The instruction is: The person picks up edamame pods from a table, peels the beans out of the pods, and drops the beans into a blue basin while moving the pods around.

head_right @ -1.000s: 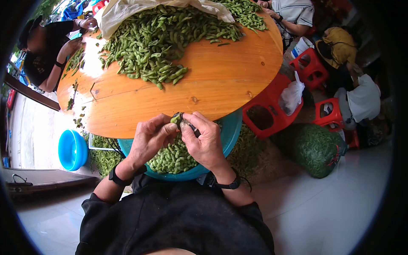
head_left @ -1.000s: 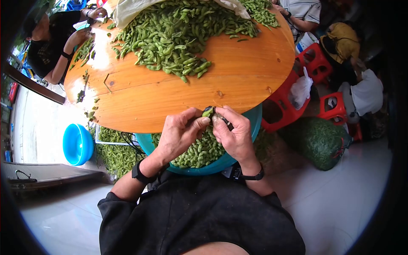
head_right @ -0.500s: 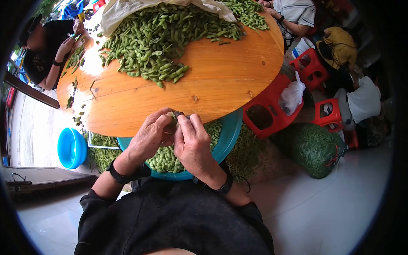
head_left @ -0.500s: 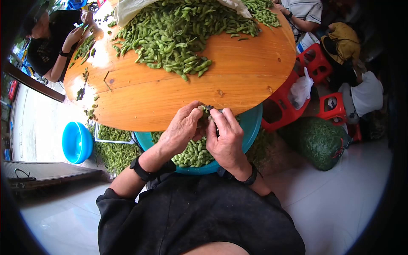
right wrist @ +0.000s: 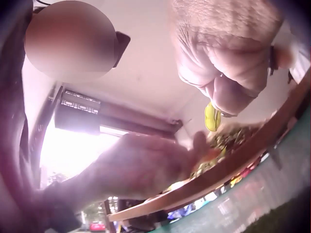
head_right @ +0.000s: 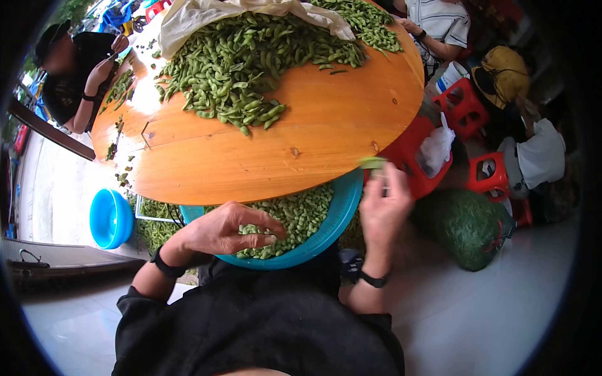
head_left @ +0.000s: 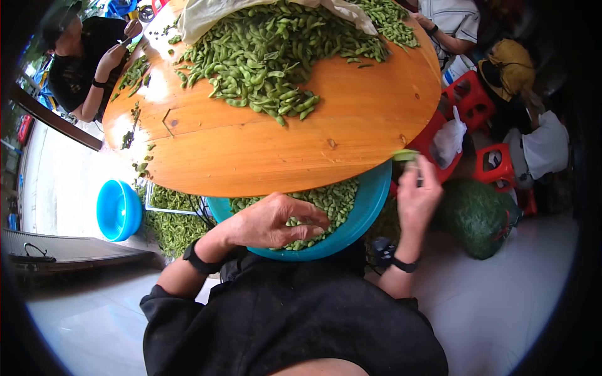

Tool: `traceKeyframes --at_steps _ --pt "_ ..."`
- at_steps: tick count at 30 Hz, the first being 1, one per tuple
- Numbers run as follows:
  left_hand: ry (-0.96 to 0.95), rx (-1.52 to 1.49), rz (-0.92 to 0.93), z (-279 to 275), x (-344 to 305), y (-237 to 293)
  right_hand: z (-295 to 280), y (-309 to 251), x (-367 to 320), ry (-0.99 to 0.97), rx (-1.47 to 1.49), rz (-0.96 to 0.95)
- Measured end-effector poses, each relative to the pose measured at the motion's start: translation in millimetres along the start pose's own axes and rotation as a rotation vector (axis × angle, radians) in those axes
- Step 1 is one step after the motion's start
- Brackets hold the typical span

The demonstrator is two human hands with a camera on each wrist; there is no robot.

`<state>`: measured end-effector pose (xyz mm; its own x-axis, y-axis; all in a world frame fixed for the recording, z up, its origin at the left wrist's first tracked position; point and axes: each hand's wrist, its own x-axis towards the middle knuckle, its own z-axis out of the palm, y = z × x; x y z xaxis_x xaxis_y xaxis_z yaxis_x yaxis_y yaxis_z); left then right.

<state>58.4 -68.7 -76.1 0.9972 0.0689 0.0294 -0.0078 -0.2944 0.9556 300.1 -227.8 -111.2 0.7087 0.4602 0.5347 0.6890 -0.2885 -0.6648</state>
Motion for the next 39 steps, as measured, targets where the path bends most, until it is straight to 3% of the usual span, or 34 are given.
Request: traceKeyframes --at_steps 2,3,5,7,11,15,16,18,20,21,22,24,29,33,35,36,38,39 --pt "0.245 0.359 0.070 -17.3 1.4 3.0 -25.5 22.6 12.9 0.070 -0.407 -0.029" --pt "0.373 0.418 -0.044 -30.7 4.2 3.1 -33.7 35.9 12.1 0.044 -0.421 0.016" --pt "0.550 0.714 0.062 -63.6 20.3 -16.1 -37.5 39.9 8.8 0.020 -0.431 0.056" --pt "0.555 0.901 -0.060 -84.5 31.3 -18.9 -31.0 30.7 1.9 -0.060 -0.296 0.066" --pt "0.547 1.069 -0.107 -107.3 46.2 -48.2 -9.4 16.4 -4.9 -0.053 -0.195 -0.067" --pt "0.543 0.990 0.012 -103.7 43.6 -42.4 3.0 -16.6 -8.9 -0.165 0.020 -0.050" --pt "0.563 0.873 0.008 -97.0 41.2 -38.6 9.3 -20.8 -10.7 -0.170 0.098 -0.133" --pt "0.570 0.750 0.005 -78.2 34.0 -22.0 18.5 -41.2 -18.4 -0.333 0.331 0.061" --pt "0.456 0.066 -0.332 -52.8 25.3 2.8 29.2 -55.1 -23.9 -0.481 0.578 0.158" --pt "0.433 -0.082 -0.330 -41.2 20.8 2.2 30.1 -68.4 -26.2 -0.561 0.777 0.335" --pt "0.411 -0.229 -0.328 -30.9 16.6 1.7 34.9 -72.4 -27.5 -0.604 0.881 0.354" --pt "0.428 -0.333 -0.339 -14.1 12.0 2.4 32.5 -82.7 -25.8 -0.726 1.014 0.487" --pt "0.602 -0.298 -0.310 9.1 7.1 -4.3 35.7 -79.5 -29.2 -0.812 1.028 0.469" --pt "0.581 -0.386 -0.310 11.9 1.1 -17.1 41.2 -76.2 -32.1 -0.800 1.039 0.414" --pt "0.481 -0.812 -0.264 7.8 -2.7 -21.6 39.3 -66.6 -26.3 -0.897 1.185 0.524" --pt "0.480 -0.813 -0.266 7.8 -3.3 -23.8 38.4 -63.4 -24.3 -0.989 1.330 0.632" --pt "0.298 -1.161 -0.173 9.2 -4.5 -28.7 35.8 -64.8 -23.6 -0.999 1.342 0.665" --pt "0.294 -1.184 -0.147 13.1 -4.4 -31.1 33.8 -64.9 -22.5 -1.020 1.370 0.670"
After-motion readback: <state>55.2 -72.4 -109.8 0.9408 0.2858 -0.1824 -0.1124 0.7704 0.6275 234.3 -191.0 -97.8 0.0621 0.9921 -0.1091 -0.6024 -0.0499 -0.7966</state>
